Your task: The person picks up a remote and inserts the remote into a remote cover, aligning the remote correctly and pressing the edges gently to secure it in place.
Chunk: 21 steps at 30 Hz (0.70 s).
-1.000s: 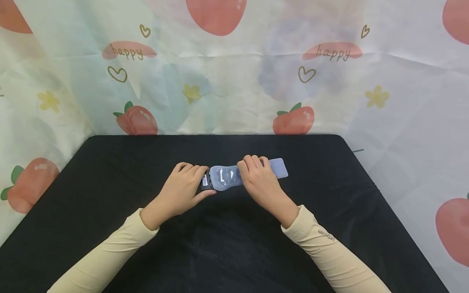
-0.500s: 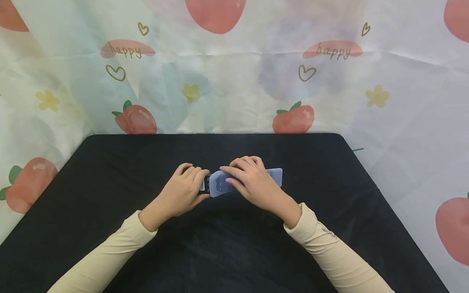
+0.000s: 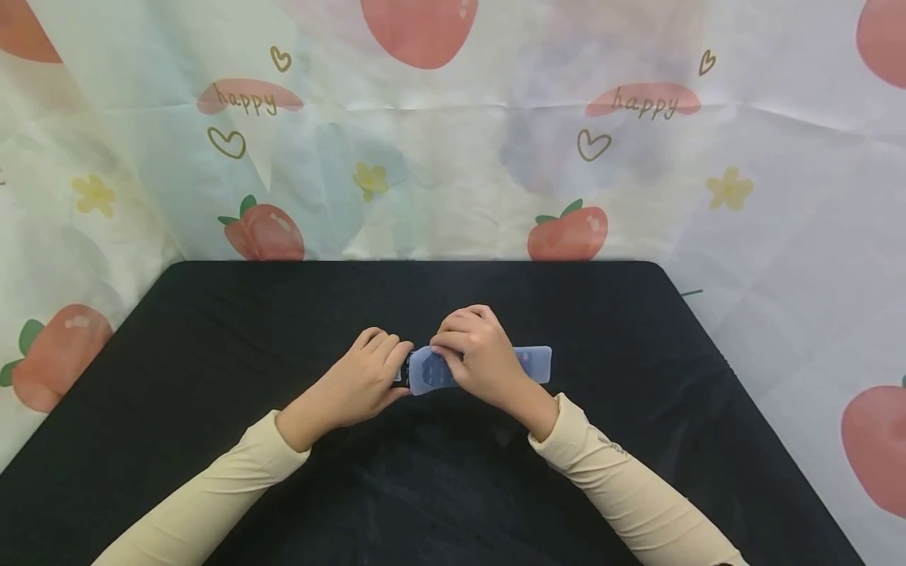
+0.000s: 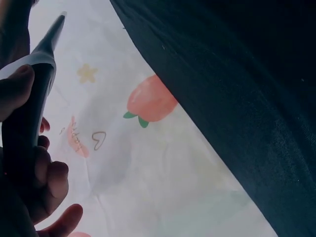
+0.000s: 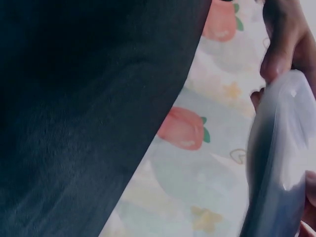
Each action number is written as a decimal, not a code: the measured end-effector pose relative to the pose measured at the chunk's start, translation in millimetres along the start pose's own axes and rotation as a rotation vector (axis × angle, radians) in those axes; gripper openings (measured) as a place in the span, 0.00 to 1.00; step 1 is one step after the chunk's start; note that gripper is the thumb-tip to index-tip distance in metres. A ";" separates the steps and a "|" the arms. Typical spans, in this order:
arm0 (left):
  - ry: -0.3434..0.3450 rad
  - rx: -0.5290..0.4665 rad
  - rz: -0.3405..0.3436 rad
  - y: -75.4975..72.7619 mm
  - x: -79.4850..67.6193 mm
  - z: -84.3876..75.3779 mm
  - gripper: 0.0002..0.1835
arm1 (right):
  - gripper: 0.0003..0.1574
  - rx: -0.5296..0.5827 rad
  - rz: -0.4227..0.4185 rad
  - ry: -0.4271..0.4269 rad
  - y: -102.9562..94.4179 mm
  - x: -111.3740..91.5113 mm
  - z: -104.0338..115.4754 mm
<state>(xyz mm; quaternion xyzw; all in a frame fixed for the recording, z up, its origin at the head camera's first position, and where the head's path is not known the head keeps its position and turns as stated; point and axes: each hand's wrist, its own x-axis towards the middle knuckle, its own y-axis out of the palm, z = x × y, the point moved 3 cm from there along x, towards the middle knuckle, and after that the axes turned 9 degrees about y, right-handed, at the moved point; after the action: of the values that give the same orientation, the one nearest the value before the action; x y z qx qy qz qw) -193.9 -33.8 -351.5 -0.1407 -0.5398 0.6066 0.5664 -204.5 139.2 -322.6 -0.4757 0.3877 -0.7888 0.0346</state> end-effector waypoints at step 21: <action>0.007 0.074 -0.031 -1.0 4.3 6.9 0.30 | 0.05 -0.027 -0.019 0.060 0.2 12.6 7.8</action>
<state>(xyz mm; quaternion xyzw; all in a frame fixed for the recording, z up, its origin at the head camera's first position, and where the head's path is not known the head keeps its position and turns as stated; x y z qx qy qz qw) -200.1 -33.8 -346.1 -0.1132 -0.5172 0.6168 0.5824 -205.3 129.2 -311.7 -0.4559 0.3944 -0.7978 0.0090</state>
